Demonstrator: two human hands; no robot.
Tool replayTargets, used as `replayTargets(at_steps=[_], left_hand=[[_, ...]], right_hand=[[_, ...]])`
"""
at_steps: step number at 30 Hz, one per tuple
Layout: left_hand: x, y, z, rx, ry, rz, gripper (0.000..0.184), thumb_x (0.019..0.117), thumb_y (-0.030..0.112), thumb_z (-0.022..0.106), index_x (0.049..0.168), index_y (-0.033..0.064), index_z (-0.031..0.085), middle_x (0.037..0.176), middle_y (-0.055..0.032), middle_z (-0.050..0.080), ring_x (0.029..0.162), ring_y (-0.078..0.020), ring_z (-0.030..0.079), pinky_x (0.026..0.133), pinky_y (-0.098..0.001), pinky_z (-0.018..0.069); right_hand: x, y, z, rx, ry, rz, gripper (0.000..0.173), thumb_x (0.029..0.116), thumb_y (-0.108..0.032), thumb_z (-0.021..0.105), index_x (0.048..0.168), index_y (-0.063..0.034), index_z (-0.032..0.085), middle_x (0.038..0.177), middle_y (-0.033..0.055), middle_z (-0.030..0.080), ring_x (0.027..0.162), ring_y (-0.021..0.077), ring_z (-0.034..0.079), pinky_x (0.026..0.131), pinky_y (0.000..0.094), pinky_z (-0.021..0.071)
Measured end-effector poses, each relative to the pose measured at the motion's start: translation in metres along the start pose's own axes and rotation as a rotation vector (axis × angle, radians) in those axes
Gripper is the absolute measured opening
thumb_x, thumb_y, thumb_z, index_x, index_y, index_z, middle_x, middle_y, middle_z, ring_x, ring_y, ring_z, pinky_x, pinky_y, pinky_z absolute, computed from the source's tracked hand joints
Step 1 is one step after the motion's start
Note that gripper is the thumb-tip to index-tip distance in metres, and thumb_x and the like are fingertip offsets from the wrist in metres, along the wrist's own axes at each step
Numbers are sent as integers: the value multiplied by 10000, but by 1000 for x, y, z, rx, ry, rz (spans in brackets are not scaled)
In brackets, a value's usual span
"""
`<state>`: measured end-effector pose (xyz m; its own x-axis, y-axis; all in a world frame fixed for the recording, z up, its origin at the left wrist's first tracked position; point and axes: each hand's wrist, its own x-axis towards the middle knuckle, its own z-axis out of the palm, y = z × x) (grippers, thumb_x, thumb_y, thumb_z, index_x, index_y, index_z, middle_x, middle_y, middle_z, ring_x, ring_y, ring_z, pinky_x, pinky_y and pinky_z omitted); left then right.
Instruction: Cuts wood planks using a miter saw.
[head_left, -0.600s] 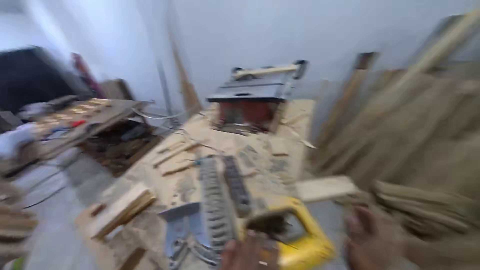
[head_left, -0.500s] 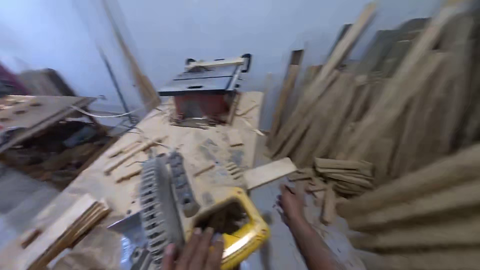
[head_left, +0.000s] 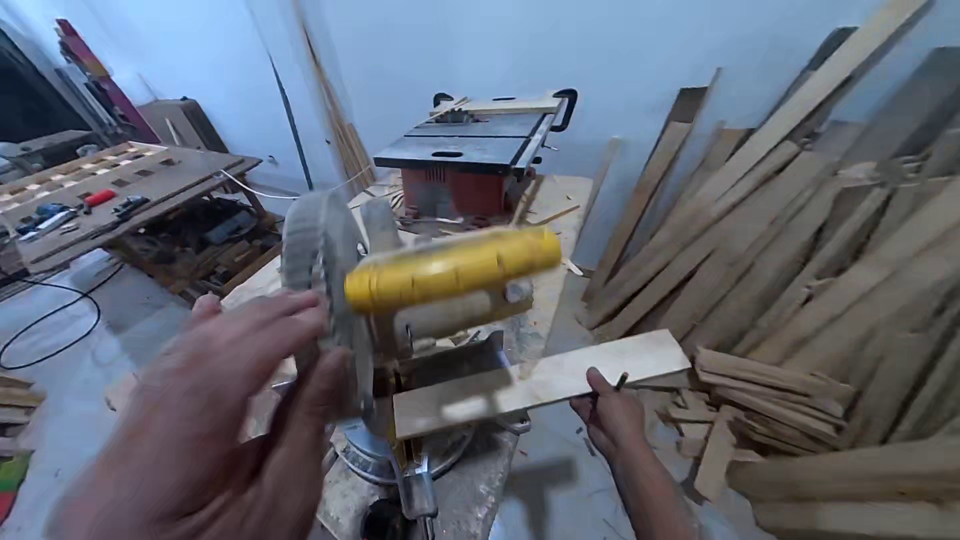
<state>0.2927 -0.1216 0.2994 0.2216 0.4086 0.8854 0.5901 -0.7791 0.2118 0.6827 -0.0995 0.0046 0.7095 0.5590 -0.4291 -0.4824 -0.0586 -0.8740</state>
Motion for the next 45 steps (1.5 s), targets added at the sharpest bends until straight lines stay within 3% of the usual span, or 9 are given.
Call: replayTargets(at_steps=[3,8,11,17,25,34,38,43,45], left_hand=[[-38,-5,-11,-122,-20,-147,87,998,242,673,1070,201,701,1066,64,714,1045,-63,674,915,-293,577],[-184,-88,48,73,-698,-472,386,979,351,667,1267,97,706,1325,-133,659,1261,-315,610,1072,-510,498],[-218,-150,70,236,-922,-567,485,984,422,632,1416,200,626,1481,-149,548,1411,-352,476,1175,-539,380],[-215,-199,71,371,-941,-489,359,1004,459,580,1311,315,698,1342,-66,654,1230,-308,614,977,-537,517],[-186,-226,42,186,-875,-710,473,1015,530,541,1292,182,703,1352,-55,661,1290,-244,598,1105,-477,468],[-170,-446,-41,618,-923,-973,919,767,439,853,1506,45,474,1550,-218,446,1421,-451,417,1093,-676,398],[-169,-465,-69,592,-936,-918,514,864,357,795,1285,82,688,1342,-220,620,1258,-444,573,1011,-656,483],[-178,-471,-92,591,-961,-940,961,748,373,906,1549,119,441,1661,-221,254,1483,-487,303,1105,-745,322],[-186,-483,-96,577,-1064,-941,1003,766,356,882,1583,97,362,1602,-230,373,1445,-466,391,1101,-724,364]], right_hand=[[-43,13,16,-41,-11,28,396,1053,-268,596,1283,43,510,853,163,663,561,214,645,527,385,597],[-118,25,79,-62,-222,132,388,1083,-226,541,1353,45,476,1024,225,692,767,295,744,667,423,658],[-127,31,105,-425,-385,129,421,1072,-373,550,1145,38,601,791,140,724,650,256,734,601,402,642],[-116,59,115,-1329,-327,-357,446,972,-563,562,1036,-164,751,967,67,753,930,264,729,834,551,584],[-139,97,124,-1125,-160,-453,499,880,-520,754,1108,-82,683,979,148,725,916,358,706,805,622,559],[-118,108,116,-1098,-260,-448,474,909,-543,701,1050,-93,659,859,100,697,808,288,687,735,557,553],[-114,115,121,-1141,-193,-478,452,893,-573,712,1022,-143,663,856,61,703,813,264,698,729,541,571],[-121,107,121,-1149,-214,-403,437,919,-569,672,1049,-152,643,882,55,695,834,251,693,743,515,569],[-118,110,118,-1140,-209,-406,447,911,-595,668,1037,-168,632,859,44,691,812,240,692,723,507,570]])
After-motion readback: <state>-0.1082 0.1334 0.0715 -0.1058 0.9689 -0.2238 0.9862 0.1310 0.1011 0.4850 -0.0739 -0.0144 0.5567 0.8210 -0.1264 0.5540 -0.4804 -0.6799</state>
